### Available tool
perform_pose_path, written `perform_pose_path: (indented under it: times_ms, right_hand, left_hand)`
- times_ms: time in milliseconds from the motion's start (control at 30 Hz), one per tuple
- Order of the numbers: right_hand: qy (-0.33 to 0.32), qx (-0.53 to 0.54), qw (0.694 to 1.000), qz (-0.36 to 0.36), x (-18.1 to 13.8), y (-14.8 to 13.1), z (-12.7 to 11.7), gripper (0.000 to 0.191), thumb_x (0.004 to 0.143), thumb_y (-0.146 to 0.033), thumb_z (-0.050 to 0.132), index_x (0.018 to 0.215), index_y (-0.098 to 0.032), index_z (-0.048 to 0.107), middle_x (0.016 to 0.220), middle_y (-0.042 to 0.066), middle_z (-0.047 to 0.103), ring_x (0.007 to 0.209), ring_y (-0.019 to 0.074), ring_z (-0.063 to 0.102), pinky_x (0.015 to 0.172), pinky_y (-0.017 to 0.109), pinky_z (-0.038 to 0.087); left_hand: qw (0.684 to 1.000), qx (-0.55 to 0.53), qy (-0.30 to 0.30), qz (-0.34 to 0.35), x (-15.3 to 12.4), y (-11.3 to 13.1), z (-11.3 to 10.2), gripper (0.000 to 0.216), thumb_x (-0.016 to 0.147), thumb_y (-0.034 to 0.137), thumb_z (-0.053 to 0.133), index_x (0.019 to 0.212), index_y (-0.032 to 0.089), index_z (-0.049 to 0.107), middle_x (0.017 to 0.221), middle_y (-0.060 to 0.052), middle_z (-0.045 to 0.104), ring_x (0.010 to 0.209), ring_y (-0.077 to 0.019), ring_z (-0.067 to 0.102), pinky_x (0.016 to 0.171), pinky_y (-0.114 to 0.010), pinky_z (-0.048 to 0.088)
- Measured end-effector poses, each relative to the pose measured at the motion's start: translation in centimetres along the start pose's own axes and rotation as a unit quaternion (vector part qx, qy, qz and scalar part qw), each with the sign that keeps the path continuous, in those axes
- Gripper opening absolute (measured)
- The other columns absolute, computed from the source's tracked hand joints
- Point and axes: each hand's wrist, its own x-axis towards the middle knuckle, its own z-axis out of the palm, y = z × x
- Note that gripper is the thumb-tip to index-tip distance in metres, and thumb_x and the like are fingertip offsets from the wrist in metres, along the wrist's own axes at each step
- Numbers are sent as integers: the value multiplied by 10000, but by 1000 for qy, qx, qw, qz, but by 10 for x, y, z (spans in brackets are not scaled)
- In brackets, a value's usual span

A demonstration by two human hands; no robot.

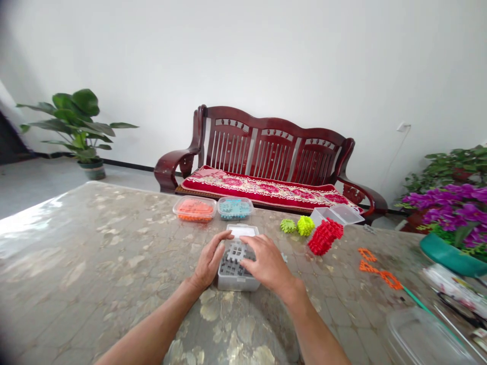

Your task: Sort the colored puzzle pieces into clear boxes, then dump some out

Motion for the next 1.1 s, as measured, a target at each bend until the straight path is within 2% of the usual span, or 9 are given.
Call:
perform_pose_path:
  times_ms: [133,300,367,500,600,700,900,1000,1100]
  right_hand:
    - [57,3,998,-9,2,10,7,455,755,-151,623,1198,-253,647,1211,49,674,1137,226,584,1011,398,435]
    - [138,-35,985,99,-18,53,3,350,824,-269,548,1149,-212,666,1192,82,683,1132,242,599,1015,416,433]
    - [121,-62,981,140,-28,70,0,403,805,-302,565,1181,-188,652,1213,98,673,1143,258,594,1021,424,425]
    - [37,-119,971,202,-42,88,-2,581,717,-318,658,1277,-173,602,1269,114,645,1175,300,568,1022,437,409]
    - [5,-137,966,220,-47,88,0,624,695,-312,687,1302,-205,588,1269,100,646,1180,304,561,1011,431,411]
    - [5,-141,967,211,-48,87,1,584,718,-295,666,1291,-203,595,1228,103,667,1155,305,576,987,440,427]
    - [60,-108,974,189,-49,87,-3,525,716,-269,650,1233,-182,625,1178,109,686,1112,293,606,987,457,438]
    - [101,-50,979,172,-46,72,-11,532,745,-301,637,1263,-188,595,1239,101,656,1132,267,599,1008,443,434]
    - [92,-12,989,118,-39,45,-16,510,747,-287,661,1250,-224,606,1257,75,647,1151,249,579,1019,425,428]
  left_hand:
    - [1000,-1,-6,-2,0,1,0,350,978,289,406,1300,202,511,1186,-91,643,1123,-213,586,1016,-379,417]
    - [1000,12,-10,7,1,-1,0,322,965,258,417,1258,207,539,1180,-83,645,1128,-210,581,1021,-376,416]
    - [1000,15,-10,10,1,-2,0,312,962,249,414,1239,208,551,1181,-83,643,1134,-212,576,1025,-381,414]
    - [1000,18,-12,15,1,-4,0,302,962,245,405,1213,209,568,1204,-86,631,1161,-218,559,1037,-390,405]
    - [1000,15,-12,17,1,-5,1,303,965,255,398,1209,212,573,1214,-87,626,1175,-217,551,1046,-390,398]
    - [1000,10,-12,19,1,-5,0,306,962,257,401,1206,216,581,1220,-85,627,1181,-219,552,1047,-389,402]
    - [1000,12,-6,22,2,-5,0,307,956,246,410,1197,215,597,1233,-86,628,1190,-223,554,1057,-394,403]
    - [1000,14,-5,19,2,-5,0,309,954,240,412,1196,213,602,1230,-87,632,1187,-224,559,1056,-394,407]
    - [1000,16,-5,16,1,-5,0,308,957,242,412,1198,215,602,1233,-86,633,1189,-225,559,1055,-392,408]
